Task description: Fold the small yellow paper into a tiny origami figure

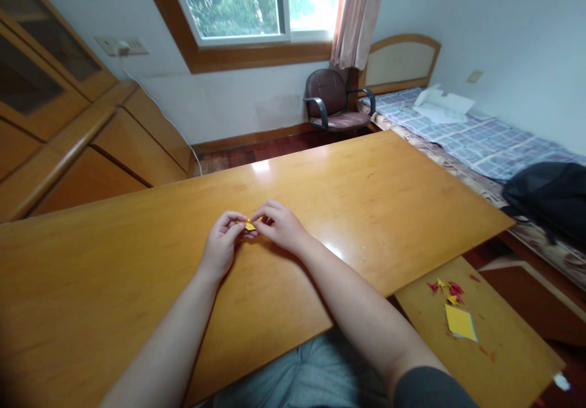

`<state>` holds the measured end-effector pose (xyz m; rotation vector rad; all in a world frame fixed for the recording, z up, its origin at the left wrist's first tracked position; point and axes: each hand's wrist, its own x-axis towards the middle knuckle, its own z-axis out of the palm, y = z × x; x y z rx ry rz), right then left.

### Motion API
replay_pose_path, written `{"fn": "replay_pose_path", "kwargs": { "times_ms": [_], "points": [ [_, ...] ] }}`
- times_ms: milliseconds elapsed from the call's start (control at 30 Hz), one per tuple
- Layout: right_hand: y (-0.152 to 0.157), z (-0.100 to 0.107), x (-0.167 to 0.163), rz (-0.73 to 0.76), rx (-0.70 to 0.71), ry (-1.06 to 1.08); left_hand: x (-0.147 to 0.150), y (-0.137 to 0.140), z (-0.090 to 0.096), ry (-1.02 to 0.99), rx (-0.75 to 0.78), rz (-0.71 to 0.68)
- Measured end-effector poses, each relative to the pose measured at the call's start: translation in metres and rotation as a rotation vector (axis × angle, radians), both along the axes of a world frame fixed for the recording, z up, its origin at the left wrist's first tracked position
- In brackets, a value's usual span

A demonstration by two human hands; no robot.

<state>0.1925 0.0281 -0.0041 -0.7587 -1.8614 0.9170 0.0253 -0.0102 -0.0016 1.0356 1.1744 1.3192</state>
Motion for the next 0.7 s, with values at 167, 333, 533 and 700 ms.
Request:
{"fn": "replay_pose_path", "kwargs": {
  "times_ms": [167, 333, 533, 700],
  "points": [
    [0.0020, -0.0019, 0.0002, -0.001, 0.037, 0.018, -0.0021, 0.0022, -0.0045, -0.018, -0.003, -0.022],
    [0.0016, -0.0009, 0.0004, -0.002, 0.039, 0.012, -0.0028, 0.0037, -0.0068, -0.011, -0.009, -0.033],
    [0.0006, 0.0014, 0.0015, -0.003, 0.012, -0.018, -0.0019, 0.0030, -0.0060, 0.012, 0.023, -0.043],
    [0.0011, 0.0031, 0.0018, -0.021, -0.004, -0.052, -0.0021, 0.0024, -0.0060, 0.035, 0.015, -0.050]
  ]
}}
